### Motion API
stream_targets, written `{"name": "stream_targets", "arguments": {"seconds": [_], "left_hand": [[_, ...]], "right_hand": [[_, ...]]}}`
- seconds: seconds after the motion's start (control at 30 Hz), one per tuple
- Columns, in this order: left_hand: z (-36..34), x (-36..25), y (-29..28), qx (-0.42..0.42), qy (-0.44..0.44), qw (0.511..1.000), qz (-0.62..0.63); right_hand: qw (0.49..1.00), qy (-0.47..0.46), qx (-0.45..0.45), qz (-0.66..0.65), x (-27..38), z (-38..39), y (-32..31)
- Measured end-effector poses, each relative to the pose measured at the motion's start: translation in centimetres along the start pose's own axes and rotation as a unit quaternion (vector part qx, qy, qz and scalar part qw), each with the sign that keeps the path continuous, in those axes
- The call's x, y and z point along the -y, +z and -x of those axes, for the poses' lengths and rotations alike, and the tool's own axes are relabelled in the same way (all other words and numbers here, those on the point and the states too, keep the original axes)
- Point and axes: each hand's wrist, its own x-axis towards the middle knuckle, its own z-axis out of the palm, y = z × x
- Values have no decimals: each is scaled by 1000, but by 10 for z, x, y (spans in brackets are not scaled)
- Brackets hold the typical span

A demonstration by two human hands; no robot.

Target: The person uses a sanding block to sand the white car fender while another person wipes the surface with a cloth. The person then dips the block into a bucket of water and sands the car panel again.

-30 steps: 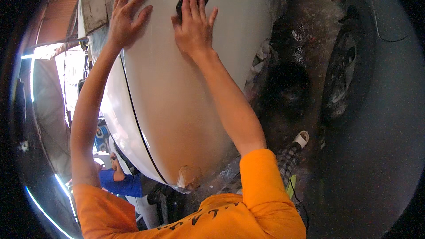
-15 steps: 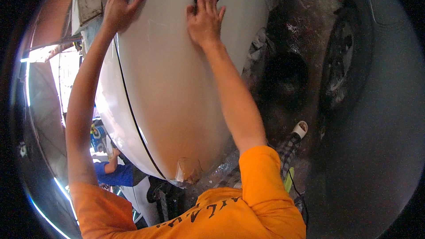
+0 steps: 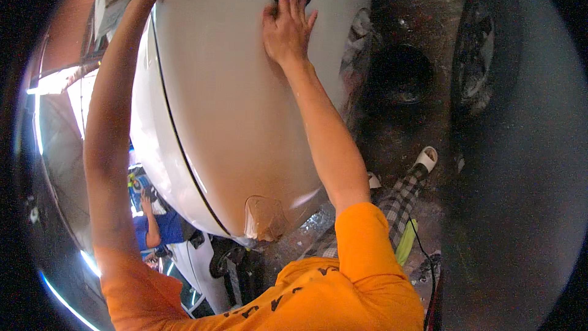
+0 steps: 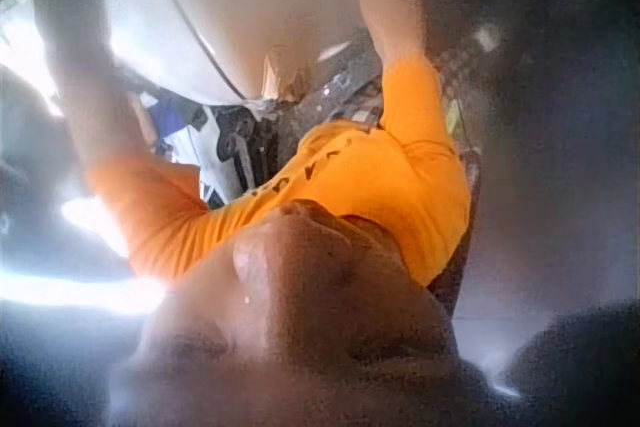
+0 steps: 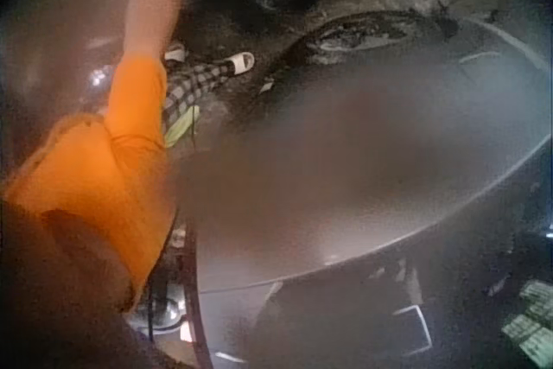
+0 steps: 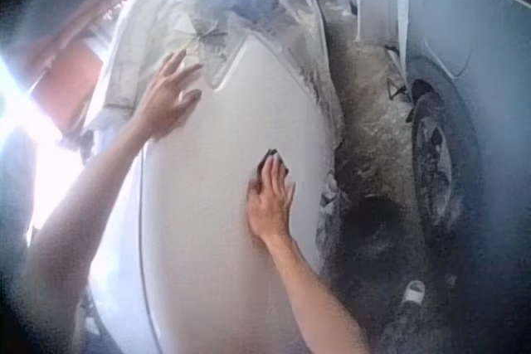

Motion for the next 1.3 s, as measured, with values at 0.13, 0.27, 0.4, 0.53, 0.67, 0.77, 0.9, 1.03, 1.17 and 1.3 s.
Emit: {"name": "stream_targets", "arguments": {"seconds": [0.13, 0.27, 0.4, 0.53, 0.67, 0.77, 0.9, 1.03, 1.17, 1.3], "left_hand": [[22, 27, -12, -9, -17, 1000, -8], [14, 19, -10, -6, -10, 1000, -14], [10, 8, -6, -15, -35, 999, -12], [25, 13, -9, -1, -54, 998, -16], [15, 7, -10, 5, -56, 998, -15], [13, 3, -11, 9, -53, 999, -2], [15, 14, -6, -6, -36, 999, 18], [15, 12, -9, 4, -32, 999, -38], [23, 29, -10, 39, -26, 996, -73], [41, -16, -5, 37, -40, 996, -74]], "right_hand": [[978, -147, 124, 76, 70, 203, 32], [953, -232, 194, -5, 67, 267, 5], [968, -246, 15, 42, 82, 67, 13], [957, -256, 93, 96, 120, 125, 30], [909, -317, 239, 123, 99, 312, 7], [925, -286, 226, 107, 99, 264, -2], [956, -240, 138, 96, 132, 112, 10], [914, -330, 213, 105, 96, 281, 2], [909, -253, 317, 96, 62, 311, -1], [995, -60, 82, -1, 17, 183, 10]]}}
